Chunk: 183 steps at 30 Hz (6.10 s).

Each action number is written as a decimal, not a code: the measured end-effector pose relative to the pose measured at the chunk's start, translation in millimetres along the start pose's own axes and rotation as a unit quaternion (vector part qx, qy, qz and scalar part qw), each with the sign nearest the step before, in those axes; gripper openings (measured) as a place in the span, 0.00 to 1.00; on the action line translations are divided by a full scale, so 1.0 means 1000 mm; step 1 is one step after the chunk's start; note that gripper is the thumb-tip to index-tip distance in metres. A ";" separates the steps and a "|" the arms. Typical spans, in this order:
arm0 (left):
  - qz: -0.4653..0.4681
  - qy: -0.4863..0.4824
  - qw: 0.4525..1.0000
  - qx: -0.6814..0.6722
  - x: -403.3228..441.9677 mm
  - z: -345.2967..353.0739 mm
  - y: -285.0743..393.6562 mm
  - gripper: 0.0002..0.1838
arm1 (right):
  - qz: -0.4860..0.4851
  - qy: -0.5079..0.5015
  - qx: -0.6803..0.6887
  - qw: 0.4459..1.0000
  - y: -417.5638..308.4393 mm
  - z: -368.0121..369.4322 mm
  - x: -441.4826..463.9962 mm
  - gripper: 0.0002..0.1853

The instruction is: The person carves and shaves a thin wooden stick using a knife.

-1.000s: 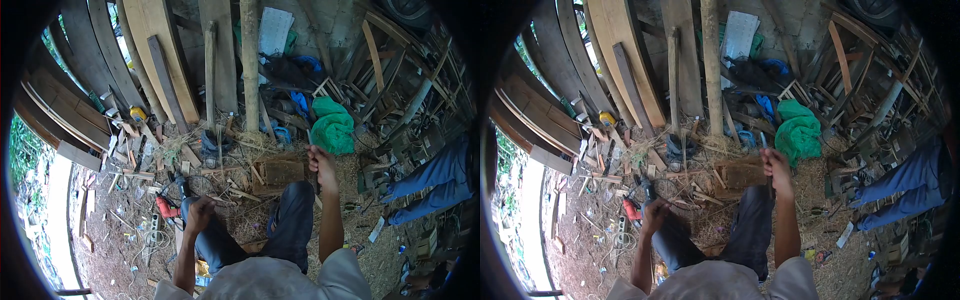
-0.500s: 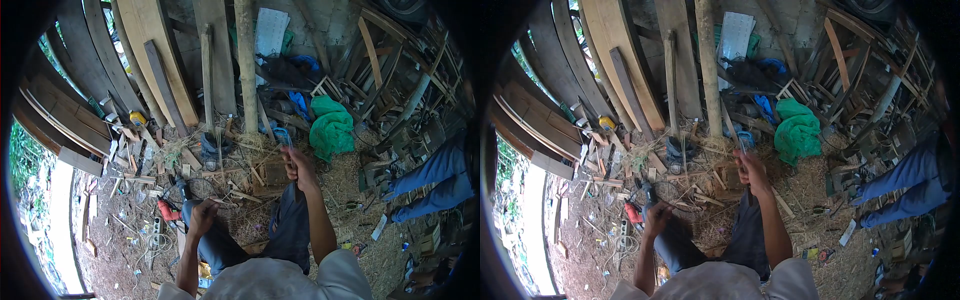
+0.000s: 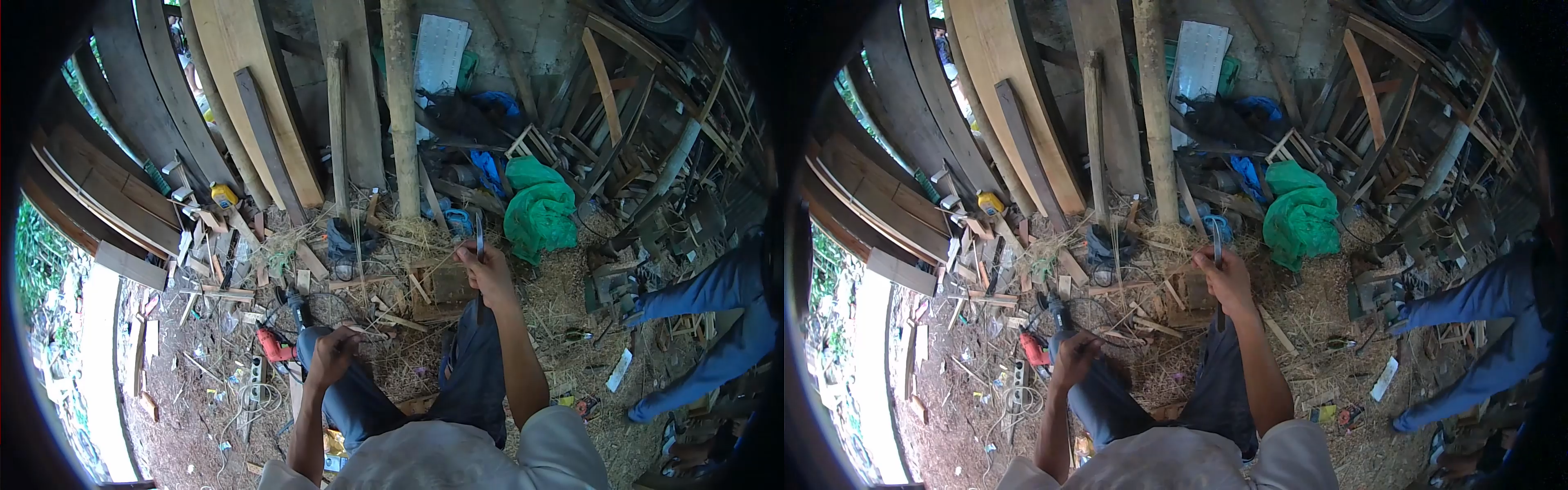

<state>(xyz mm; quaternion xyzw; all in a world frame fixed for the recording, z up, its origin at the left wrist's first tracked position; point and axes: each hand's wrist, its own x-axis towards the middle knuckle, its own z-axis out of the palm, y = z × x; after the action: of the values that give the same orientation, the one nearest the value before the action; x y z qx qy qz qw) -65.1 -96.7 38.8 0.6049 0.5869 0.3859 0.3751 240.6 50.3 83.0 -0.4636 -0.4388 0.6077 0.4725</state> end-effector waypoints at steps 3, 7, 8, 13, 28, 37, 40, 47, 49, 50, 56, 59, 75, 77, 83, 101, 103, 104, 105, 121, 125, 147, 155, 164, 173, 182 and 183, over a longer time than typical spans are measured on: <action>0.019 -0.032 0.999 -0.013 0.001 0.003 0.001 0.05 | 0.011 -0.003 -0.014 1.000 0.004 0.005 -0.002 0.12; 0.038 -0.046 0.998 0.014 0.002 0.002 0.004 0.05 | 0.019 -0.028 0.016 0.999 -0.003 0.009 -0.007 0.12; 0.034 -0.049 0.998 0.017 0.001 0.001 0.003 0.05 | 0.015 -0.025 0.045 0.999 -0.007 0.010 -0.009 0.12; -0.015 -0.075 0.997 0.016 0.001 -0.002 0.011 0.05 | 0.014 -0.009 -0.019 1.000 0.001 0.003 -0.007 0.11; 0.050 0.021 0.999 -0.006 0.026 0.050 0.050 0.05 | 0.044 -0.075 -0.114 0.990 0.045 0.043 -0.040 0.15; 0.078 0.047 0.996 -0.004 0.028 0.058 0.057 0.06 | 0.153 -0.216 0.056 0.963 0.032 0.049 -0.057 0.14; 0.108 0.068 0.991 0.051 0.028 0.059 0.060 0.05 | 0.161 -0.246 0.052 0.954 0.038 0.050 -0.052 0.17; 0.206 0.067 0.952 0.214 0.024 0.050 0.060 0.06 | 0.170 -0.169 0.051 0.970 0.033 0.045 -0.047 0.11; 0.198 0.063 0.953 0.220 0.023 0.050 0.063 0.06 | 0.172 -0.153 0.047 0.972 0.030 0.044 -0.044 0.10; 0.192 0.057 0.954 0.224 0.022 0.049 0.064 0.06 | 0.173 -0.152 0.051 0.972 0.027 0.043 -0.044 0.09; 0.177 0.038 0.955 0.236 0.023 0.049 0.066 0.05 | 0.166 -0.169 0.041 0.971 0.030 0.034 -0.036 0.08; 0.178 0.039 0.952 0.245 0.023 0.050 0.060 0.06 | 0.165 -0.160 0.029 0.973 0.031 0.037 -0.037 0.09; 0.071 0.125 0.982 0.125 0.009 0.026 0.029 0.03 | 0.074 -0.054 -0.129 0.987 0.025 -0.004 -0.020 0.16; 0.061 0.103 0.992 0.049 0.017 0.034 0.044 0.03 | 0.118 -0.128 -0.036 0.984 0.034 0.023 -0.038 0.13; 0.066 0.054 0.996 0.019 0.019 0.046 0.056 0.05 | 0.134 -0.177 0.053 0.974 0.050 0.052 -0.049 0.12; 0.036 0.018 0.998 -0.055 0.018 0.056 0.048 0.05 | 0.138 -0.187 0.037 0.972 0.034 0.034 -0.045 0.12; 0.056 0.026 0.997 -0.042 0.018 0.053 0.049 0.05 | 0.131 -0.162 0.026 0.978 0.044 0.028 -0.037 0.10; 0.060 0.021 0.998 -0.027 0.017 0.051 0.049 0.05 | 0.124 -0.135 0.014 0.983 0.048 0.023 -0.033 0.09; 0.065 0.016 0.998 -0.011 0.015 0.049 0.049 0.05 | 0.123 -0.137 0.012 0.983 0.043 0.012 -0.026 0.09; -0.061 -0.019 0.994 -0.094 0.015 0.049 0.049 0.08 | 0.148 -0.196 0.051 0.968 0.036 0.036 -0.043 0.13; -0.033 0.001 0.992 -0.124 0.005 0.046 0.041 0.08 | 0.071 0.000 0.067 0.995 0.027 0.004 -0.018 0.12; -0.069 0.009 0.989 -0.129 0.006 0.047 0.026 0.09 | 0.122 -0.090 0.090 0.984 0.020 -0.006 -0.027 0.15; -0.020 0.041 0.996 -0.071 0.015 0.056 0.039 0.08 | 0.090 -0.165 0.073 0.979 0.048 0.021 -0.041 0.15; 0.007 0.041 0.997 -0.071 0.021 0.059 0.052 0.07 | 0.114 -0.214 0.078 0.967 0.036 0.037 -0.045 0.13; 0.029 0.017 0.998 -0.053 0.016 0.055 0.054 0.07 | 0.135 -0.194 0.036 0.971 0.024 0.038 -0.047 0.12; -0.006 -0.042 0.988 -0.146 0.011 0.053 0.046 0.08 | 0.166 -0.192 0.008 0.967 0.013 0.020 -0.038 0.11; -0.019 -0.056 0.983 -0.173 0.010 0.051 0.045 0.09 | 0.120 -0.127 -0.013 0.985 0.011 0.014 -0.034 0.10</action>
<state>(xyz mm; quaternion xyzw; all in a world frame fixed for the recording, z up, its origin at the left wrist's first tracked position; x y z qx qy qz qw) 0.4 -87.8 57.8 0.5403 0.5010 0.4396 0.5137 229.4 14.2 80.0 -0.4376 -0.4448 0.7080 0.3306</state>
